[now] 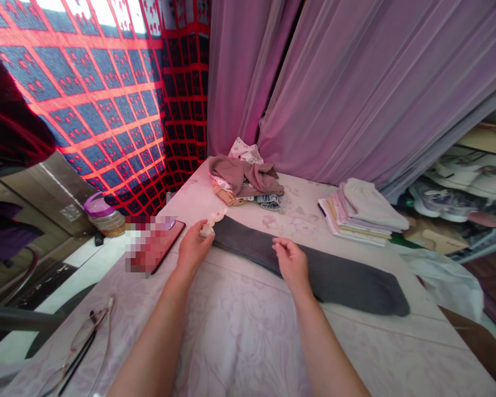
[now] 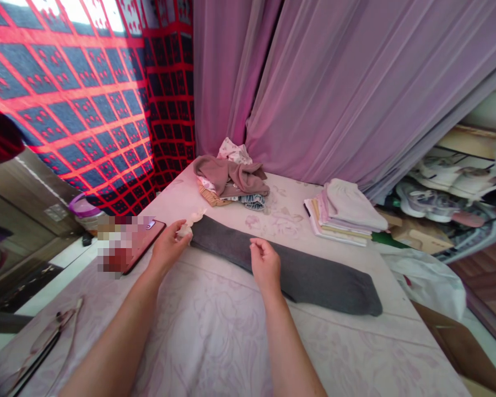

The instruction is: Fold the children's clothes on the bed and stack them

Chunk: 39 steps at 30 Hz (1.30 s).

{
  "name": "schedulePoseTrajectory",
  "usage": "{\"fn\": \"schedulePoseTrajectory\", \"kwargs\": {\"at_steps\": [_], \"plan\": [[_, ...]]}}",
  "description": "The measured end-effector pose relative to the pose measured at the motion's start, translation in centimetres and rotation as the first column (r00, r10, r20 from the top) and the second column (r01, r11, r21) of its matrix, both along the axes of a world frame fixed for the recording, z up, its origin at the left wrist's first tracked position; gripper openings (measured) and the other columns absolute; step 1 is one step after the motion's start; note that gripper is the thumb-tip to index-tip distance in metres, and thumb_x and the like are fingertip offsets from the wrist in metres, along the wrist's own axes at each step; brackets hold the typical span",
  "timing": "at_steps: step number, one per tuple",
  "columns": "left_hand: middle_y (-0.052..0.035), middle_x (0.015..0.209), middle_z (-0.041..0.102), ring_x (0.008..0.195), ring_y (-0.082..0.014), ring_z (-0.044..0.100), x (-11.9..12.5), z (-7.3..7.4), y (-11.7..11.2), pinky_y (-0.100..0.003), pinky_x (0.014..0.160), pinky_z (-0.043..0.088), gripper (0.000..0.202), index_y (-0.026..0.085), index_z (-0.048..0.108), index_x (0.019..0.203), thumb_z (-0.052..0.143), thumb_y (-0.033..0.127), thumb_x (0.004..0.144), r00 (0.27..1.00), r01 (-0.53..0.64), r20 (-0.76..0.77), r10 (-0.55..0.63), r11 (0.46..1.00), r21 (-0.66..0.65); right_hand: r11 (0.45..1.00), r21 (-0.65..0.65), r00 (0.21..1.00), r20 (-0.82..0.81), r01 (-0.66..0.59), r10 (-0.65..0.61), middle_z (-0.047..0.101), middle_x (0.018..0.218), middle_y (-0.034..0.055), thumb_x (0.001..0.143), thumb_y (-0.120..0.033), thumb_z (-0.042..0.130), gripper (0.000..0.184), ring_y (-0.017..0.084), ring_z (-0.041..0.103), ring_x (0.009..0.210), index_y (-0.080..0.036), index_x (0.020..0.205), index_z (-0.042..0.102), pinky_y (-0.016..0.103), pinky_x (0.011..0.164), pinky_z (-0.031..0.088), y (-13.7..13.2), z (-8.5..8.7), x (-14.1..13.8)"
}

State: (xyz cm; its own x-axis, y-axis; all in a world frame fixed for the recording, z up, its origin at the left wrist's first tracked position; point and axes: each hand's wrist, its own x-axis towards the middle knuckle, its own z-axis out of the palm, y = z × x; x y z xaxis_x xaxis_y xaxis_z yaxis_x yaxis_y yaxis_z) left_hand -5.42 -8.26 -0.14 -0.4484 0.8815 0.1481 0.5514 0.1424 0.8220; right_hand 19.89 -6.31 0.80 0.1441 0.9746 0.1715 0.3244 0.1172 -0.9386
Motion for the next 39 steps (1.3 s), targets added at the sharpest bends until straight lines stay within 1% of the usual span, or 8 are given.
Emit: {"fn": "schedulePoseTrajectory", "kwargs": {"at_steps": [5, 12, 21, 25, 28, 31, 34, 39], "plan": [[-0.0015, 0.097, 0.069, 0.069, -0.0115, 0.062, 0.9, -0.2, 0.2, -0.024, 0.067, 0.05, 0.037, 0.022, 0.062, 0.11, 0.056, 0.03, 0.075, 0.97, -0.03, 0.243, -0.011, 0.986, 0.164, 0.975, 0.177, 0.899, 0.435, -0.134, 0.045, 0.071, 0.101, 0.0071, 0.082, -0.031, 0.048, 0.027, 0.022, 0.064, 0.095, -0.022, 0.093, 0.07, 0.037, 0.088, 0.047, -0.6, -0.1, -0.2], [-0.0015, 0.092, 0.068, 0.065, -0.0097, 0.06, 1.1, 0.0, 0.3, -0.021, 0.06, 0.049, 0.033, 0.019, 0.061, 0.101, 0.058, 0.031, 0.071, 0.911, -0.095, 0.412, -0.004, 0.971, 0.221, 0.961, 0.179, 0.791, 0.608, -0.211, 0.061, 0.068, 0.113, 0.0078, 0.086, -0.027, 0.045, 0.029, 0.023, 0.058, 0.108, -0.021, 0.102, 0.069, 0.04, 0.094, 0.042, -1.2, -2.0, -0.8], [0.0014, 0.076, 0.062, 0.068, -0.0121, 0.059, 0.1, -0.5, 0.5, -0.022, 0.063, 0.048, 0.031, 0.02, 0.064, 0.1, 0.054, 0.026, 0.071, 0.978, -0.111, 0.196, 0.077, 0.98, 0.168, 0.964, 0.132, 0.701, 0.71, -0.231, 0.071, 0.066, 0.118, 0.0066, 0.088, -0.024, 0.045, 0.031, 0.023, 0.055, 0.112, -0.023, 0.109, 0.068, 0.04, 0.097, 0.039, -1.4, -2.6, -1.0], [-0.0041, 0.094, 0.063, 0.079, -0.0159, 0.061, -0.5, -0.2, 0.3, -0.029, 0.07, 0.052, 0.033, 0.02, 0.063, 0.103, 0.054, 0.025, 0.072, 0.989, -0.144, 0.069, 0.134, 0.975, 0.169, 0.962, 0.125, 0.682, 0.727, -0.243, 0.078, 0.066, 0.119, 0.0067, 0.088, -0.023, 0.045, 0.031, 0.023, 0.055, 0.113, -0.023, 0.108, 0.068, 0.041, 0.097, 0.039, -1.4, -2.5, -1.0], [-0.0082, 0.109, 0.062, 0.102, -0.021, 0.059, 0.5, 0.8, 0.0, -0.036, 0.087, 0.051, 0.031, 0.02, 0.063, 0.105, 0.051, 0.022, 0.076, 0.986, -0.117, -0.081, 0.149, 0.943, 0.31, 0.963, 0.117, 0.668, 0.74, -0.243, 0.079, 0.066, 0.118, 0.0067, 0.088, -0.022, 0.045, 0.031, 0.023, 0.055, 0.113, -0.024, 0.107, 0.069, 0.041, 0.096, 0.039, -1.5, -2.4, -1.1], [-0.0095, 0.12, 0.061, 0.117, -0.0207, 0.054, 3.0, 1.6, -0.2, -0.039, 0.103, 0.041, 0.03, 0.02, 0.063, 0.11, 0.045, 0.021, 0.085, 0.966, 0.137, -0.256, -0.033, 0.905, 0.403, 0.968, 0.084, 0.652, 0.753, -0.238, 0.095, 0.066, 0.119, 0.0066, 0.087, -0.021, 0.045, 0.03, 0.023, 0.055, 0.113, -0.025, 0.106, 0.069, 0.041, 0.095, 0.04, -1.5, -1.9, -1.3], [-0.0102, 0.129, 0.06, 0.127, -0.0261, 0.048, 5.3, 1.1, -0.5, -0.048, 0.109, 0.033, 0.033, 0.019, 0.062, 0.117, 0.046, 0.029, 0.089, 0.861, 0.397, -0.426, -0.278, 0.891, 0.221, 0.968, 0.035, 0.649, 0.747, -0.25, 0.141, 0.066, 0.119, 0.0064, 0.086, -0.02, 0.046, 0.03, 0.023, 0.057, 0.112, -0.025, 0.106, 0.069, 0.041, 0.095, 0.042, -1.2, -1.3, -1.6], [-0.0164, 0.138, 0.052, 0.132, -0.0354, 0.041, 6.1, -1.0, -0.7, -0.056, 0.111, 0.026, 0.045, 0.015, 0.06, 0.124, 0.051, 0.04, 0.088, 0.768, 0.36, -0.562, -0.306, 0.933, -0.016, 0.974, 0.026, 0.663, 0.736, -0.226, 0.134, 0.06, 0.129, 0.0076, 0.087, -0.025, 0.046, 0.037, 0.022, 0.053, 0.12, -0.024, 0.12, 0.062, 0.039, 0.101, 0.04, 0.3, -0.7, 0.6]]}}
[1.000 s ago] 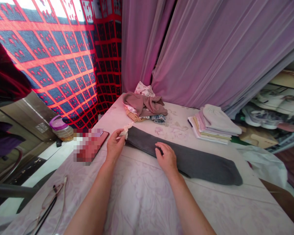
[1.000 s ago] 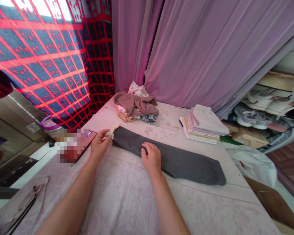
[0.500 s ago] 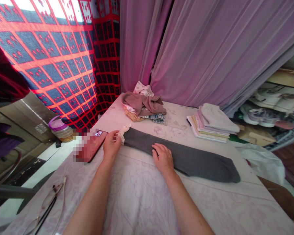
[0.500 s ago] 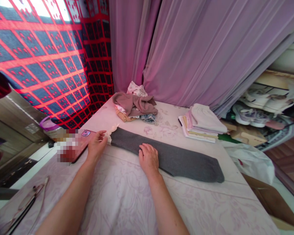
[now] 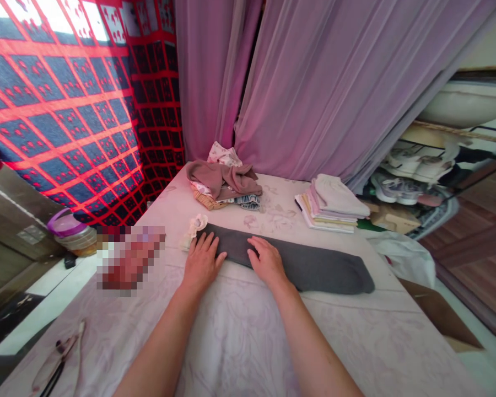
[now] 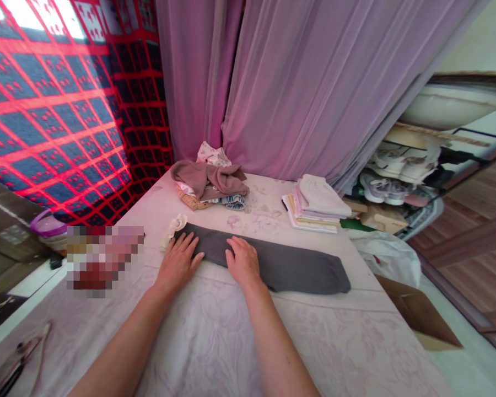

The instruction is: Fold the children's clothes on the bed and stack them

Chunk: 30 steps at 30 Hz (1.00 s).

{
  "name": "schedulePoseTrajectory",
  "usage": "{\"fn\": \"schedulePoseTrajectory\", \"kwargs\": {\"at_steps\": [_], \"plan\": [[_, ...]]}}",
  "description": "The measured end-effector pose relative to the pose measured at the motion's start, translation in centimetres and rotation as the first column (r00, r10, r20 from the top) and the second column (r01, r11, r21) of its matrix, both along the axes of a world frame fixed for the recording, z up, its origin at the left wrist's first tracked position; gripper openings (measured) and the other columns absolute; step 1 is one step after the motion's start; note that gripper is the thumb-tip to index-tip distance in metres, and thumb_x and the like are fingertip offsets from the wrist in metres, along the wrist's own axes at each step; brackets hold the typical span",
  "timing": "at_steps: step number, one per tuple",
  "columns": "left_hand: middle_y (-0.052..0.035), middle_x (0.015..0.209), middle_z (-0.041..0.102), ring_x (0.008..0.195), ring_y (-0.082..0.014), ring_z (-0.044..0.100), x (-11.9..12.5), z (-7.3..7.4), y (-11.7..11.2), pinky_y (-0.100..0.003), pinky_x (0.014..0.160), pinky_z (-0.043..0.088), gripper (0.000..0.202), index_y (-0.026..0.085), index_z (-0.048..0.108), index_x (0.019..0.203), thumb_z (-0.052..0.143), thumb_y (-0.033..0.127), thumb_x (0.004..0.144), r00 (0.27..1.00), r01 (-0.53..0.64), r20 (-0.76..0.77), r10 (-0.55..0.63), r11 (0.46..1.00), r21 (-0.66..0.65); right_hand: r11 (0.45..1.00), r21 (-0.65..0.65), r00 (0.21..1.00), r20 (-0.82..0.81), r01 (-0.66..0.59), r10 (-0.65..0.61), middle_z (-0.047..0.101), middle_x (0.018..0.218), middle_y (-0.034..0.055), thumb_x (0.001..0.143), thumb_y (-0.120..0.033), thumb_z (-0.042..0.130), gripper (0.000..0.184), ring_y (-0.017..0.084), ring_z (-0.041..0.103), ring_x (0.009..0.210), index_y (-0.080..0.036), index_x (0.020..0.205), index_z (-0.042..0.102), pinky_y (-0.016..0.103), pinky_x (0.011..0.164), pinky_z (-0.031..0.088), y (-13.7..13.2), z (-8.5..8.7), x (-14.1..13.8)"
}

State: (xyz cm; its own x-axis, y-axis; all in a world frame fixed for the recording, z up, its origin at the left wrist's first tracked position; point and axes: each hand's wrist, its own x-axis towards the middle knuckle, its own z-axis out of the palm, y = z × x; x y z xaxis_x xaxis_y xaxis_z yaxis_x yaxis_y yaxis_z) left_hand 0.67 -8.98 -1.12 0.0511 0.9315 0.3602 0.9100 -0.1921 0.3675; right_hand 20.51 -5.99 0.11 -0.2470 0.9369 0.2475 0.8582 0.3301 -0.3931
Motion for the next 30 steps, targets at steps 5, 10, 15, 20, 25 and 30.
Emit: {"fn": "schedulePoseTrajectory", "kwargs": {"at_steps": [5, 10, 15, 20, 25, 30], "plan": [[-0.0137, 0.138, 0.053, 0.133, -0.0332, 0.041, -0.2, -0.8, 0.2, -0.054, 0.112, 0.026, 0.047, 0.018, 0.058, 0.128, 0.045, 0.044, 0.09, 0.997, -0.022, -0.07, 0.024, 1.0, 0.022, 0.981, -0.083, 0.968, 0.194, 0.178, -0.159, 0.043, 0.146, 0.0117, 0.091, -0.039, 0.043, 0.047, 0.029, 0.036, 0.135, -0.024, 0.136, 0.05, 0.056, 0.107, 0.028, 0.6, -0.9, 5.8], [-0.012, 0.137, 0.054, 0.132, -0.0331, 0.043, -0.3, -1.2, 0.5, -0.053, 0.111, 0.027, 0.046, 0.021, 0.058, 0.127, 0.042, 0.045, 0.091, 0.996, -0.028, -0.086, 0.031, 0.999, 0.045, 0.984, -0.089, 0.954, 0.273, 0.153, -0.124, 0.038, 0.149, 0.0116, 0.093, -0.043, 0.038, 0.049, 0.026, 0.032, 0.138, -0.024, 0.138, 0.046, 0.053, 0.108, 0.025, -0.1, -1.2, 8.7], [-0.0144, 0.136, 0.055, 0.131, -0.0342, 0.043, -0.5, -1.4, 0.6, -0.054, 0.11, 0.027, 0.049, 0.018, 0.058, 0.127, 0.038, 0.045, 0.092, 0.992, -0.022, -0.12, 0.028, 0.999, 0.048, 0.968, 0.054, 0.919, 0.303, 0.247, -0.251, 0.044, 0.146, 0.0106, 0.094, -0.039, 0.039, 0.045, 0.025, 0.037, 0.135, -0.025, 0.135, 0.05, 0.053, 0.109, 0.024, -1.1, -0.4, 12.7], [-0.0157, 0.136, 0.054, 0.131, -0.0352, 0.043, -0.4, -1.1, 0.6, -0.055, 0.11, 0.026, 0.051, 0.016, 0.058, 0.127, 0.037, 0.045, 0.092, 0.99, -0.03, -0.136, 0.035, 0.999, 0.035, 0.886, 0.119, 0.797, 0.395, 0.449, -0.457, 0.048, 0.142, 0.0122, 0.093, -0.037, 0.038, 0.045, 0.028, 0.04, 0.132, -0.021, 0.131, 0.055, 0.057, 0.109, 0.019, -2.6, -1.4, 19.4], [-0.014, 0.136, 0.055, 0.13, -0.0332, 0.044, -0.3, -0.8, 0.5, -0.053, 0.11, 0.027, 0.049, 0.018, 0.058, 0.127, 0.037, 0.045, 0.091, 0.979, -0.041, -0.2, 0.048, 0.998, 0.036, 0.887, 0.212, 0.816, 0.35, 0.409, -0.46, 0.055, 0.136, 0.0121, 0.094, -0.035, 0.036, 0.043, 0.027, 0.047, 0.127, -0.018, 0.124, 0.06, 0.054, 0.109, 0.018, -2.9, -2.8, 20.6], [-0.0144, 0.136, 0.055, 0.129, -0.0329, 0.045, -0.1, -0.8, 0.6, -0.053, 0.109, 0.029, 0.051, 0.015, 0.058, 0.127, 0.036, 0.045, 0.092, 0.963, -0.054, -0.261, 0.063, 0.998, 0.039, 0.845, 0.381, 0.888, 0.111, 0.376, -0.445, 0.066, 0.12, 0.0102, 0.092, -0.034, 0.038, 0.038, 0.025, 0.058, 0.112, -0.019, 0.108, 0.068, 0.049, 0.107, 0.025, -2.7, -3.6, 20.7]]}}
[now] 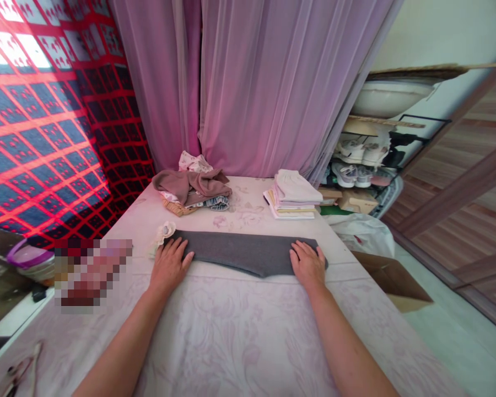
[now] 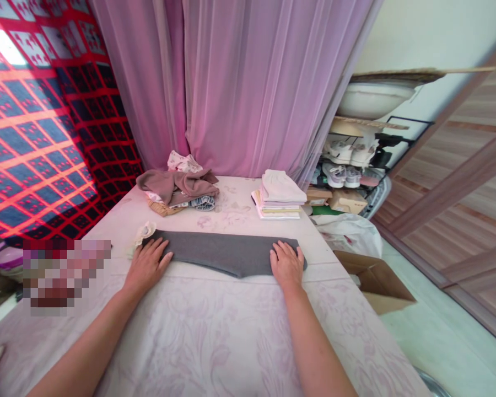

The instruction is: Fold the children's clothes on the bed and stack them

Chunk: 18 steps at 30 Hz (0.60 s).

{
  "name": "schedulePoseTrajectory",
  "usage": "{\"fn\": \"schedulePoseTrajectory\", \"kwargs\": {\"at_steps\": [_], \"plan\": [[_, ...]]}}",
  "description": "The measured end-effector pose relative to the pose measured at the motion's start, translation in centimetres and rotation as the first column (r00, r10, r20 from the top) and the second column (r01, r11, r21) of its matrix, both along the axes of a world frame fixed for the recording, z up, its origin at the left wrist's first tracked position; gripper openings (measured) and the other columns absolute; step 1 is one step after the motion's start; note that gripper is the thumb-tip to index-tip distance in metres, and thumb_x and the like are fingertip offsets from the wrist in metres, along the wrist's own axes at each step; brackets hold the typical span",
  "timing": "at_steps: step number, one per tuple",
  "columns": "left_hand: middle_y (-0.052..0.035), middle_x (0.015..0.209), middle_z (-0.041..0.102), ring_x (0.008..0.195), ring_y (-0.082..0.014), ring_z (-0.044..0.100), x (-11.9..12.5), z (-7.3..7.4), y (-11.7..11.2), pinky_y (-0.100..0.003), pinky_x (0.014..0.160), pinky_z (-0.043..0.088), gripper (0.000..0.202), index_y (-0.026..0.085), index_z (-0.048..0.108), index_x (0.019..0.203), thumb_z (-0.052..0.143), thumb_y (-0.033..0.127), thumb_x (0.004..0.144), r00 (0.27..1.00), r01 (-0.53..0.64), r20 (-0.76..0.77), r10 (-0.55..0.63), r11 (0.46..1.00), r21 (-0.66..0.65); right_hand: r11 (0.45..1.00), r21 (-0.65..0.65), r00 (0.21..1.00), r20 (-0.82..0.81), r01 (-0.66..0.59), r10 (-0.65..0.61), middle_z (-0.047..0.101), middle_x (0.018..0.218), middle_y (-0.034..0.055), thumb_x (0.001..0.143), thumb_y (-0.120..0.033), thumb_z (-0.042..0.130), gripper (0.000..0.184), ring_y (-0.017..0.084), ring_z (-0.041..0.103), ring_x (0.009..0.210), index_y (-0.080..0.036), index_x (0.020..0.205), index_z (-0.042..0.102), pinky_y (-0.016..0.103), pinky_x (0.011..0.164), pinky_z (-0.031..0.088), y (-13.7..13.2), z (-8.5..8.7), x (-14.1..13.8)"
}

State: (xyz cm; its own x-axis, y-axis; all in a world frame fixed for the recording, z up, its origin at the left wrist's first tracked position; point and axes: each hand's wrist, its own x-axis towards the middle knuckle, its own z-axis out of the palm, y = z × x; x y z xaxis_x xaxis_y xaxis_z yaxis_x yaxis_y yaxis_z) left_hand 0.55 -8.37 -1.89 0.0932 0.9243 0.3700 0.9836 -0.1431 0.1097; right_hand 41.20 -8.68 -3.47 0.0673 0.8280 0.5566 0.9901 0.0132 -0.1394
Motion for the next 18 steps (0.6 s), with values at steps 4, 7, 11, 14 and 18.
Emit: {"fn": "schedulePoseTrajectory", "kwargs": {"at_steps": [4, 7, 11, 14, 18], "plan": [[-0.0147, 0.134, 0.056, 0.128, -0.0334, 0.046, -0.2, 0.0, 0.2, -0.054, 0.108, 0.029, 0.051, 0.014, 0.058, 0.126, 0.036, 0.045, 0.092, 1.0, 0.0, -0.017, 0.0, 1.0, -0.015, 0.975, 0.213, 0.984, -0.18, 0.059, -0.02, 0.064, 0.121, 0.0124, 0.089, -0.032, 0.039, 0.038, 0.025, 0.058, 0.11, -0.017, 0.111, 0.066, 0.046, 0.102, 0.034, -0.3, -0.4, 2.6], [-0.0162, 0.133, 0.057, 0.126, -0.0339, 0.048, -0.2, 0.2, -0.2, -0.054, 0.107, 0.031, 0.047, 0.013, 0.061, 0.123, 0.039, 0.041, 0.091, 1.0, 0.003, -0.023, -0.002, 1.0, 0.023, 0.963, 0.196, 0.936, -0.334, 0.184, -0.111, 0.065, 0.116, 0.0185, 0.085, -0.038, 0.039, 0.045, 0.028, 0.059, 0.107, -0.011, 0.107, 0.067, 0.043, 0.094, 0.042, -0.7, -0.7, 5.7], [-0.0168, 0.139, 0.05, 0.131, -0.0333, 0.043, 2.8, 0.8, -1.7, -0.052, 0.106, 0.034, 0.038, 0.015, 0.063, 0.117, 0.04, 0.028, 0.09, 0.996, 0.085, 0.002, -0.087, 0.98, 0.177, 0.981, -0.007, 0.862, -0.476, 0.196, -0.176, 0.071, 0.098, 0.0163, 0.083, -0.05, 0.032, 0.053, 0.029, 0.062, 0.097, -0.015, 0.089, 0.072, 0.041, 0.089, 0.045, -1.6, -0.9, 8.4], [-0.0117, 0.136, 0.054, 0.13, -0.0302, 0.044, 7.6, 1.5, -3.2, -0.052, 0.107, 0.033, 0.028, 0.022, 0.068, 0.106, 0.046, 0.025, 0.089, 0.954, 0.294, 0.009, -0.299, 0.942, 0.161, 0.991, -0.038, 0.862, -0.491, 0.125, -0.127, 0.072, 0.099, 0.014, 0.082, -0.054, 0.033, 0.053, 0.027, 0.062, 0.097, -0.018, 0.085, 0.072, 0.039, 0.09, 0.045, -2.0, -0.5, 8.5], [-0.0053, 0.133, 0.057, 0.128, -0.0285, 0.046, 13.7, 1.9, -4.4, -0.054, 0.109, 0.031, 0.018, 0.026, 0.072, 0.084, 0.055, 0.025, 0.088, 0.879, 0.471, 0.056, -0.473, 0.881, 0.044, 0.996, -0.027, 0.871, -0.483, 0.086, -0.089, 0.072, 0.096, 0.0116, 0.079, -0.058, 0.04, 0.049, 0.026, 0.063, 0.093, -0.02, 0.08, 0.071, 0.038, 0.087, 0.046, -2.0, 0.0, 7.9]]}}
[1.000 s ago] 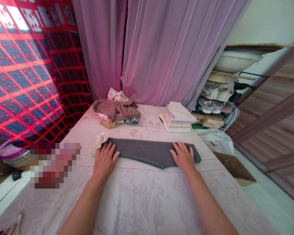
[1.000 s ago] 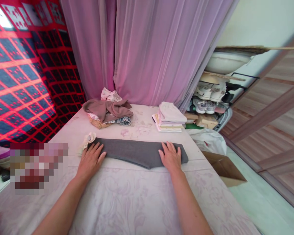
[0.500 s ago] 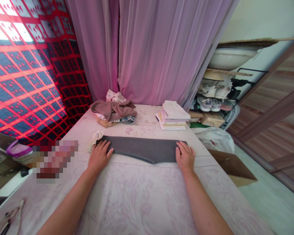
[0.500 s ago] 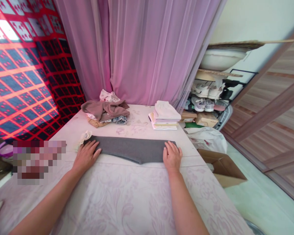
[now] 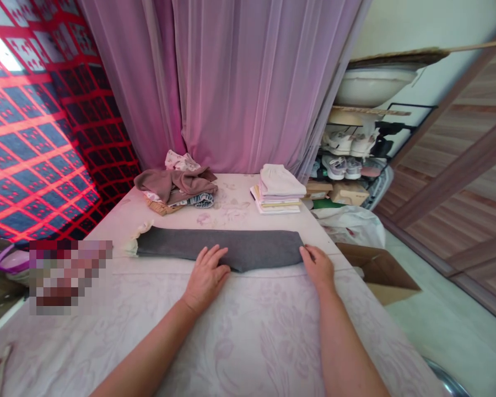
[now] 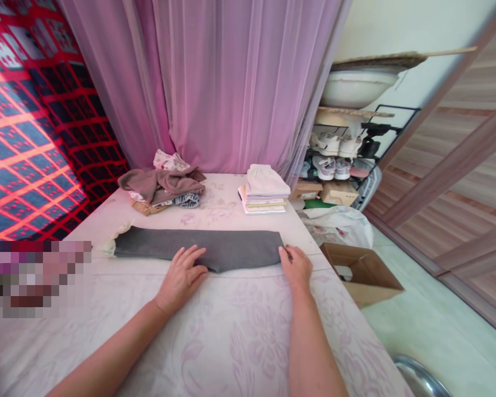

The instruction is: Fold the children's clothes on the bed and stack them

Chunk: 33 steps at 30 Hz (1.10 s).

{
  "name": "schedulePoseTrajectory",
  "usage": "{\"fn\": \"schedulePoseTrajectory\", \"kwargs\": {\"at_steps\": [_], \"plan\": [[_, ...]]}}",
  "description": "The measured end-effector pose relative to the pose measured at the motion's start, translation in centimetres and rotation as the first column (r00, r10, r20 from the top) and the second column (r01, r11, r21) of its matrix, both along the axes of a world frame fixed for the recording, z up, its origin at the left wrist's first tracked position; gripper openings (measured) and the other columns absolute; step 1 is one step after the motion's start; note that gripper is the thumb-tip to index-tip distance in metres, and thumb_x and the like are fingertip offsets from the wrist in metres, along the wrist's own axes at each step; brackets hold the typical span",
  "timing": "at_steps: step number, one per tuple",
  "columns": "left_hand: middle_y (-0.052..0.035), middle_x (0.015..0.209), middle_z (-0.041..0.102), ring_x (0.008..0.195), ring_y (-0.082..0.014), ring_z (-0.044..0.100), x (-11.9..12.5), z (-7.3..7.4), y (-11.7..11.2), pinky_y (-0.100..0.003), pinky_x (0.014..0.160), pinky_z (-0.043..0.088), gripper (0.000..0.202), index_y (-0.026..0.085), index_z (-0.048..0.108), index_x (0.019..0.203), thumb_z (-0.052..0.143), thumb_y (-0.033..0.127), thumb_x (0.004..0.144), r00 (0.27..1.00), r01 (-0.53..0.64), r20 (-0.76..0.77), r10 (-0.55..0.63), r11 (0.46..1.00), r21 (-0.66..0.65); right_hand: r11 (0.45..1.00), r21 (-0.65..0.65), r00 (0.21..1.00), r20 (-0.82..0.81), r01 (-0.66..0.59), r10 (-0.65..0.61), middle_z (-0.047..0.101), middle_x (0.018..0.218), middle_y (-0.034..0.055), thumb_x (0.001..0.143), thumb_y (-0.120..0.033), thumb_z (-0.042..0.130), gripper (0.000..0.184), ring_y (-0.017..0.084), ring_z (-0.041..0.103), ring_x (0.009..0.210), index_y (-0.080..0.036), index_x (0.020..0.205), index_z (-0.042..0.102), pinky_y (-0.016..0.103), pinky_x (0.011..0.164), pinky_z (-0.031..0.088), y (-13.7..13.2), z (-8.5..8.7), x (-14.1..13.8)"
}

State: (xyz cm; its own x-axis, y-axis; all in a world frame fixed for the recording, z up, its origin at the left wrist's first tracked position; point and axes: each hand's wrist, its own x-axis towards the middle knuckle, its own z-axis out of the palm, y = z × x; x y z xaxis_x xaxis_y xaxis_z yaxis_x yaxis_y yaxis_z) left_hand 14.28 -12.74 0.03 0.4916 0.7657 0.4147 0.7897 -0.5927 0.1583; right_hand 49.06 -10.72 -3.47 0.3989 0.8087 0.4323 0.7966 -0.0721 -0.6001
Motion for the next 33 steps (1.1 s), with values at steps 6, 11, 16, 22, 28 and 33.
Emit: {"fn": "schedulePoseTrajectory", "kwargs": {"at_steps": [6, 11, 16, 22, 28, 33], "plan": [[-0.0054, 0.131, 0.058, 0.128, -0.0289, 0.046, 2.5, -0.7, -0.5, -0.056, 0.108, 0.031, 0.016, 0.028, 0.074, 0.09, 0.06, 0.025, 0.085, 0.986, -0.097, 0.125, 0.109, 0.99, -0.101, 0.999, -0.031, 0.997, 0.067, 0.032, -0.03, 0.072, 0.089, 0.0115, 0.081, -0.057, 0.039, 0.05, 0.026, 0.063, 0.084, -0.018, 0.08, 0.07, 0.037, 0.08, 0.045, 0.1, 0.0, -0.3], [-0.0085, 0.14, 0.051, 0.133, -0.034, 0.039, 3.9, -1.5, -1.4, -0.063, 0.107, 0.026, 0.018, 0.028, 0.073, 0.098, 0.063, 0.029, 0.083, 0.951, -0.244, 0.146, 0.274, 0.95, -0.194, 0.995, -0.057, 0.988, 0.139, 0.076, -0.068, 0.072, 0.082, 0.0109, 0.085, -0.052, 0.038, 0.047, 0.024, 0.062, 0.08, -0.018, 0.082, 0.071, 0.034, 0.076, 0.043, 0.1, 0.2, -0.6], [-0.009, 0.146, 0.044, 0.139, -0.0347, 0.03, 5.1, -1.6, -1.9, -0.065, 0.107, 0.022, 0.019, 0.03, 0.073, 0.099, 0.062, 0.032, 0.084, 0.892, -0.355, 0.18, 0.415, 0.889, -0.289, 0.994, -0.072, 0.985, 0.154, 0.085, -0.073, 0.071, 0.08, 0.0107, 0.086, -0.05, 0.038, 0.047, 0.023, 0.061, 0.078, -0.017, 0.082, 0.071, 0.033, 0.074, 0.041, 0.0, 0.4, -0.7], [-0.0049, 0.142, 0.05, 0.138, -0.0323, 0.031, 4.8, -1.2, -2.0, -0.062, 0.109, 0.019, 0.012, 0.031, 0.075, 0.085, 0.064, 0.03, 0.082, 0.898, -0.339, 0.173, 0.405, 0.886, -0.316, 0.992, -0.083, 0.982, 0.174, 0.096, -0.08, 0.071, 0.082, 0.0116, 0.088, -0.05, 0.036, 0.049, 0.023, 0.061, 0.078, -0.017, 0.085, 0.072, 0.032, 0.074, 0.04, -0.1, 0.5, -1.0], [-0.0033, 0.141, 0.05, 0.137, -0.0343, 0.033, 4.0, -0.7, -2.3, -0.066, 0.108, 0.016, 0.015, 0.033, 0.075, 0.087, 0.062, 0.028, 0.083, 0.948, -0.274, 0.095, 0.304, 0.931, -0.243, 0.989, -0.093, 0.984, 0.149, 0.115, -0.1, 0.071, 0.085, 0.0126, 0.086, -0.047, 0.041, 0.044, 0.024, 0.062, 0.081, -0.016, 0.087, 0.071, 0.033, 0.077, 0.041, 0.0, 0.5, -1.2], [-0.005, 0.138, 0.054, 0.134, -0.0344, 0.038, 3.5, 0.3, -2.4, -0.067, 0.11, 0.016, 0.022, 0.029, 0.075, 0.088, 0.053, 0.025, 0.089, 0.996, -0.091, -0.011, 0.09, 0.994, -0.059, 0.987, -0.059, 0.988, 0.049, 0.148, -0.145, 0.072, 0.092, 0.0095, 0.08, -0.046, 0.05, 0.037, 0.022, 0.062, 0.08, -0.018, 0.099, 0.067, 0.035, 0.079, 0.043, 0.4, 0.1, -1.1]]}}
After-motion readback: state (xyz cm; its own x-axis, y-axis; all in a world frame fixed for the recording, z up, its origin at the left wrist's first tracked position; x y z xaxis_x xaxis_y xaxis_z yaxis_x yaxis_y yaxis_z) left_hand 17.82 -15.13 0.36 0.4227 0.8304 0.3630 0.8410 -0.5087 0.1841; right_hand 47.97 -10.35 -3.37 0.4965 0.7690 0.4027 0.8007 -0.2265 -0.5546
